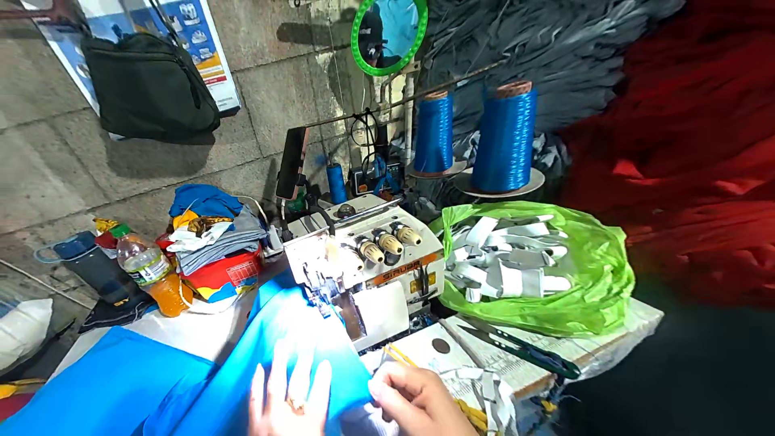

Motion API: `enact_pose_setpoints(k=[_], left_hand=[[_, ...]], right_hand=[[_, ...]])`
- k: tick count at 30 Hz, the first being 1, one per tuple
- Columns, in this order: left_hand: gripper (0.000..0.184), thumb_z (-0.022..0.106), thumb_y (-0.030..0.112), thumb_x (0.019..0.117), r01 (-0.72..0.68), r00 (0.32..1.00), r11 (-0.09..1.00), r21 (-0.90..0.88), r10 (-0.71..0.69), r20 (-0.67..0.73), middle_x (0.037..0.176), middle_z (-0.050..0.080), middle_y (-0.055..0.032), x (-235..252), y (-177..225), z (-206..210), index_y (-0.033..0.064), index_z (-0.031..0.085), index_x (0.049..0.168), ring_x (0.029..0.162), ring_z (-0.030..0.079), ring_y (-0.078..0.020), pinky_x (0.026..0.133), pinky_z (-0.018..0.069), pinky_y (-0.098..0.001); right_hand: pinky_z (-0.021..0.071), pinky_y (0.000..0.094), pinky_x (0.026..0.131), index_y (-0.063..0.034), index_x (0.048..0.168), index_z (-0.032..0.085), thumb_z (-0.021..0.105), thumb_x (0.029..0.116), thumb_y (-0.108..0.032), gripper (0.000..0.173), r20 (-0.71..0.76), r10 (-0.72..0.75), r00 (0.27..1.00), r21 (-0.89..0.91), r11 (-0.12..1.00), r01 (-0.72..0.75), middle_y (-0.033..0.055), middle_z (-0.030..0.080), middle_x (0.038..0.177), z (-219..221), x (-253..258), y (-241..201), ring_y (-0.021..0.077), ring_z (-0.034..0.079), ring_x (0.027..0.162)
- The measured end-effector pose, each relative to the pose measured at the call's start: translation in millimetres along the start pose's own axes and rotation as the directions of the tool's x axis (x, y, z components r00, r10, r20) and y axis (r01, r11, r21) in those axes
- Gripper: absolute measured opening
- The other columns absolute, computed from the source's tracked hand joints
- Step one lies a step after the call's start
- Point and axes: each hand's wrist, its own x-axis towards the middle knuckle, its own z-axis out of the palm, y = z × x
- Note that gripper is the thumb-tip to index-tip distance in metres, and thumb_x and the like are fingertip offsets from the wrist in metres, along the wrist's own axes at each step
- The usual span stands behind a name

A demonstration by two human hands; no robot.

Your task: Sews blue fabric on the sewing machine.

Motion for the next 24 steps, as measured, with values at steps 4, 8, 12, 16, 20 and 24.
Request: enact_pose_setpoints(k=[4, 8, 12, 16, 20, 24], left_hand=[[0.047, 0.060, -0.008, 0.0789, 0.133, 0.990, 0.983, -0.129, -0.125, 0.068, 0.130, 0.070, -0.0147, 13, -23, -8, 0.0084, 0.076, 0.120, 0.128, 0.058, -0.0489, 0.100, 0.0438, -0.0706], [0.033, 0.055, -0.003, 0.0870, 0.248, 0.961, 0.938, -0.243, -0.205, 0.188, 0.123, 0.071, -0.0218, 32, -48, -9, -0.0056, 0.073, 0.115, 0.126, 0.061, -0.0437, 0.109, 0.0453, -0.0564], [0.042, 0.049, 0.011, 0.1007, 0.435, 0.800, 0.867, -0.243, -0.247, 0.547, 0.153, 0.049, -0.0223, 59, -70, -7, -0.0015, 0.059, 0.139, 0.145, 0.043, -0.0342, 0.121, 0.0310, -0.0445], [0.042, 0.045, 0.010, 0.1060, 0.573, 0.700, 0.789, -0.222, -0.331, 0.632, 0.162, 0.034, -0.0236, 78, -84, 4, 0.0057, 0.054, 0.147, 0.151, 0.034, -0.0355, 0.122, 0.0288, -0.0435], [0.044, 0.042, 0.007, 0.1073, 0.690, 0.686, 0.637, -0.345, -0.422, 0.593, 0.144, 0.056, -0.0226, 81, -94, 12, 0.0043, 0.048, 0.151, 0.132, 0.055, -0.0316, 0.113, 0.0403, -0.0426], [0.040, 0.042, 0.001, 0.1042, 0.698, 0.710, 0.596, -0.397, -0.504, 0.492, 0.137, 0.063, -0.0203, 55, -102, 14, -0.0006, 0.058, 0.141, 0.128, 0.060, -0.0302, 0.111, 0.0423, -0.0435]], right_hand=[[0.0511, 0.0223, 0.058, -0.0049, 0.078, 0.065, 0.053, 0.0950, -0.015, 0.023, -0.040, 0.051, 0.998, 0.020, 0.999, -0.050, -0.0014, 0.061, 0.068, 13, 34, 5, 0.0034, 0.060, 0.061], [0.0465, 0.0239, 0.058, -0.0024, 0.076, 0.057, 0.059, 0.1006, -0.013, 0.027, -0.056, 0.309, 0.949, 0.010, 0.951, -0.309, -0.0001, 0.051, 0.066, 24, 67, -10, 0.0062, 0.052, 0.057], [0.0414, 0.0249, 0.060, -0.0004, 0.076, 0.059, 0.061, 0.1005, -0.014, 0.028, -0.116, 0.336, 0.935, -0.023, 0.940, -0.341, 0.0004, 0.050, 0.070, 31, 81, -8, 0.0062, 0.047, 0.062], [0.0443, 0.0255, 0.058, -0.0018, 0.077, 0.056, 0.059, 0.1021, -0.015, 0.028, -0.123, 0.348, 0.929, -0.048, 0.933, -0.356, 0.0016, 0.049, 0.069, 31, 74, -9, 0.0080, 0.049, 0.059], [0.0452, 0.0248, 0.054, -0.0018, 0.079, 0.060, 0.059, 0.0995, -0.020, 0.028, -0.185, 0.196, 0.963, -0.077, 0.974, -0.213, 0.0013, 0.052, 0.065, 36, 46, -2, 0.0068, 0.051, 0.054], [0.0444, 0.0290, 0.057, 0.0033, 0.077, 0.062, 0.060, 0.0973, -0.017, 0.029, -0.075, 0.089, 0.993, -0.114, 0.989, -0.098, 0.0069, 0.055, 0.064, 37, 19, 3, 0.0116, 0.052, 0.058]])
